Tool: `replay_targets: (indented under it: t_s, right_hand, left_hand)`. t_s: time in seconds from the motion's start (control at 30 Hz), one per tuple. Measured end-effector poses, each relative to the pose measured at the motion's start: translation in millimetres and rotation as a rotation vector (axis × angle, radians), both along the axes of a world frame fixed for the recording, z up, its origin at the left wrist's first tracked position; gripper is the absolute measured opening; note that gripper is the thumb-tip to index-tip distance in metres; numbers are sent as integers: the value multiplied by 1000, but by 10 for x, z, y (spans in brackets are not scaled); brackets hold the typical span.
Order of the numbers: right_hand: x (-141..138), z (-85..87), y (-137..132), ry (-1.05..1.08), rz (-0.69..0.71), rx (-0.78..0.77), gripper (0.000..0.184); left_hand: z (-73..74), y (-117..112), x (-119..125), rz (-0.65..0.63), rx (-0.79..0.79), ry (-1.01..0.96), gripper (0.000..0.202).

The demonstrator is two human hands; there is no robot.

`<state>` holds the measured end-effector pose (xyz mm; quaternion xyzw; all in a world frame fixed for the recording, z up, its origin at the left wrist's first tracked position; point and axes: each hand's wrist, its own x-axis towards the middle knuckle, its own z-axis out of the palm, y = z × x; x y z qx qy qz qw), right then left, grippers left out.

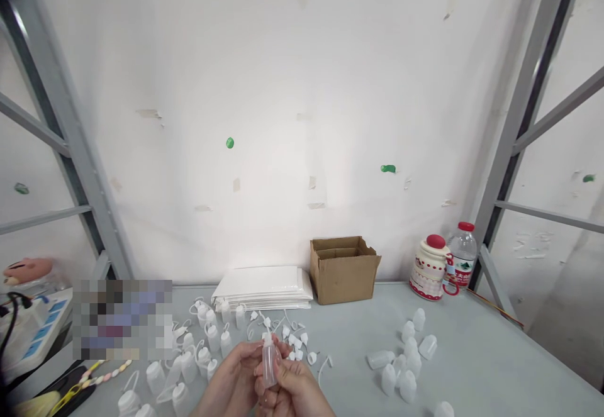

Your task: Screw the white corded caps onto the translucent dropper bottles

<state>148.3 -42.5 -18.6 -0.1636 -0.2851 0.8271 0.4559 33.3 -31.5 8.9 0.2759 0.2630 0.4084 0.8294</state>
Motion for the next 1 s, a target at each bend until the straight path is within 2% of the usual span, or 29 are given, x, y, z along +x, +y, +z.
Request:
replay_targets:
  t_s: [0.2,0.3,0.53,0.77,0.93,1.0]
  right_hand:
    - [6,-11,-5,-45,-42,14,32]
    - [13,1,-8,-32,-26,13,30]
    - [26,-39,12,-83,-19,44,36]
    - [24,25,2,-56,-39,41,33]
    - [41,58,8,-110,-72,102,37]
    - [49,63,8,-124,-67,100,36]
  left_hand:
    - [14,-6,-28,8,1,-28,25]
    - [-24,7,-19,20,-17,-29,26]
    - [-168,52,12,84,125,50,34]
    - [-72,17,34,49,181,64,33]
    - [-48,32,2,95,181,79,39]
    - [-40,43,-16,127,174,90,32]
